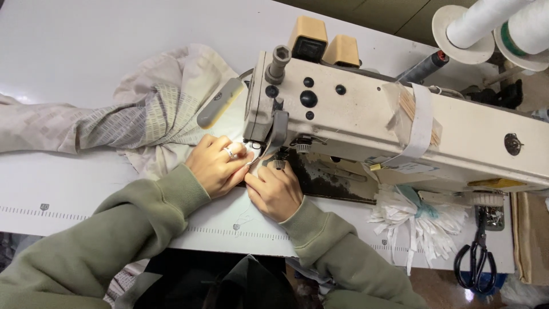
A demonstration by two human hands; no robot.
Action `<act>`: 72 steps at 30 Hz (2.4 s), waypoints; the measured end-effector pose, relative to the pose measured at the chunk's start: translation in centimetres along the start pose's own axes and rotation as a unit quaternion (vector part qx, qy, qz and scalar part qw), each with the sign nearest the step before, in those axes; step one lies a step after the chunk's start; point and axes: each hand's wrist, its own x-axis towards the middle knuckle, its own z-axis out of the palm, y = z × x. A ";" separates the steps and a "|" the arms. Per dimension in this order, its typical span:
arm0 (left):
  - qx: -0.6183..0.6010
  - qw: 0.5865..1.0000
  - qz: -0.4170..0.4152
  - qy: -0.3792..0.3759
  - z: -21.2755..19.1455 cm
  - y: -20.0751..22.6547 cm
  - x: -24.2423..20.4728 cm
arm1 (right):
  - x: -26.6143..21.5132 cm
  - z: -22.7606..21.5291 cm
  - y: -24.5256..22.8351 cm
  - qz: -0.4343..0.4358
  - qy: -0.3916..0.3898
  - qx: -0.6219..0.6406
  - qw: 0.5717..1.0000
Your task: Sewing a seam on a large piece of fabric using an industrial sewing machine
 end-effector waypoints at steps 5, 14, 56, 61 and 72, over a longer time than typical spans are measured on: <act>0.018 0.999 -0.029 -0.002 0.6 0.5 -0.1 | -0.1 -0.1 0.5 0.018 -0.004 0.000 1.000; -0.013 0.992 -0.099 0.080 0.1 3.1 -3.5 | 1.0 -1.1 0.5 0.028 -0.003 -0.018 0.999; -0.183 0.974 0.129 0.013 1.2 -5.9 -0.2 | 1.5 -1.4 0.8 -0.018 0.025 0.069 0.997; -0.156 0.982 0.106 0.017 1.0 -4.7 -0.9 | 3.1 -2.7 0.7 -0.022 0.029 0.058 0.998; -0.040 0.997 -0.041 0.047 3.7 -2.2 -2.9 | 3.9 -2.8 1.8 -0.019 0.027 0.103 0.994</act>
